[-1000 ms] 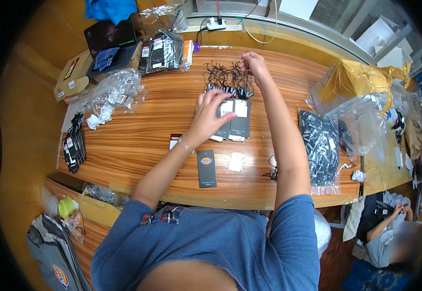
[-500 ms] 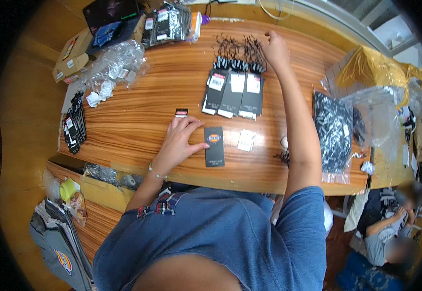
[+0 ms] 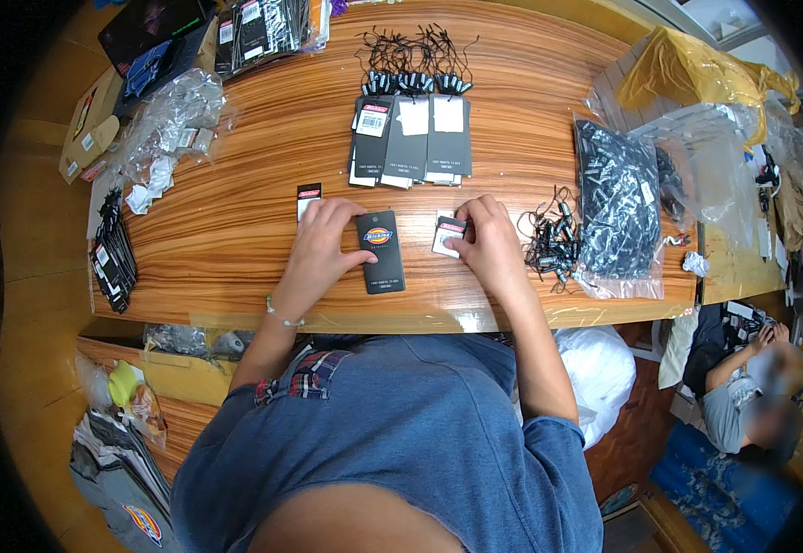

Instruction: The person sits at a wooden table and assembles small black cables with rectangular tags. They pick up a tag and a cable, attach the cable to the tag, and place the finished item on a growing stack. The person then gathers the stack of assembled items and secures them with a white zip tie.

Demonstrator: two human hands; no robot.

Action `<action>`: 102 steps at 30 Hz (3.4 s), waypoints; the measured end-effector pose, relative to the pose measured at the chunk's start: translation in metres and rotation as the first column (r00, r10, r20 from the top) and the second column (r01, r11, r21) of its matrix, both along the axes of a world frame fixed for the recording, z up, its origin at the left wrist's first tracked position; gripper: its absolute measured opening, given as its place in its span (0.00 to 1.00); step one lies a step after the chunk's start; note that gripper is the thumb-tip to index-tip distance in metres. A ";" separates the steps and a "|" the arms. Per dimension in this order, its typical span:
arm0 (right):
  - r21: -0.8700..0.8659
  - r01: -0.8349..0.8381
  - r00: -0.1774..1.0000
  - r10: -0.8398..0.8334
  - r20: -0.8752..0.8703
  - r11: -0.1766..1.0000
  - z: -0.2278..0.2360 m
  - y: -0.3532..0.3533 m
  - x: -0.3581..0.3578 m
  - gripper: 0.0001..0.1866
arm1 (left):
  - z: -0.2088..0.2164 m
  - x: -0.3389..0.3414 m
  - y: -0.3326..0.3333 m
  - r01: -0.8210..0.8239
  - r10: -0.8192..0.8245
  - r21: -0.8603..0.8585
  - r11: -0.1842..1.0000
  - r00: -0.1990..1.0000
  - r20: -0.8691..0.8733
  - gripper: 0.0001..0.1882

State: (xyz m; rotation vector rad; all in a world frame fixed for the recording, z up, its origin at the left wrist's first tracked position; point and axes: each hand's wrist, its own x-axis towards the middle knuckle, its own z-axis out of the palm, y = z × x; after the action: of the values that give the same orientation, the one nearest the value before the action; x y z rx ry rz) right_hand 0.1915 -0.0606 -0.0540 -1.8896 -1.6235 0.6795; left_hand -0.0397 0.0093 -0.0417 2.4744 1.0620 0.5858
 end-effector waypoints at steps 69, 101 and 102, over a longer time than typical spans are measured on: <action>0.042 0.447 0.040 0.027 -0.999 0.893 0.046 0.007 0.042 0.07 | 0.019 0.078 -0.026 0.476 0.025 -0.712 0.516 0.823 0.568 0.08; 0.257 0.361 -0.299 0.372 -0.879 0.896 0.086 0.016 0.068 0.09 | 0.002 0.044 -0.012 0.347 0.140 -0.750 0.563 0.854 0.500 0.09; 0.300 0.353 -0.219 0.390 -0.895 0.886 0.089 0.014 0.064 0.09 | 0.002 0.043 -0.011 0.329 0.140 -0.741 0.586 0.859 0.492 0.09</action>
State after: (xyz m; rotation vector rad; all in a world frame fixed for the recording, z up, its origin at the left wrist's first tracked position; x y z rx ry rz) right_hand 0.2556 -0.0466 0.0348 -0.2878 -0.4409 1.1944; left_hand 0.0031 -0.0018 -0.0400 1.4215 0.7158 0.5067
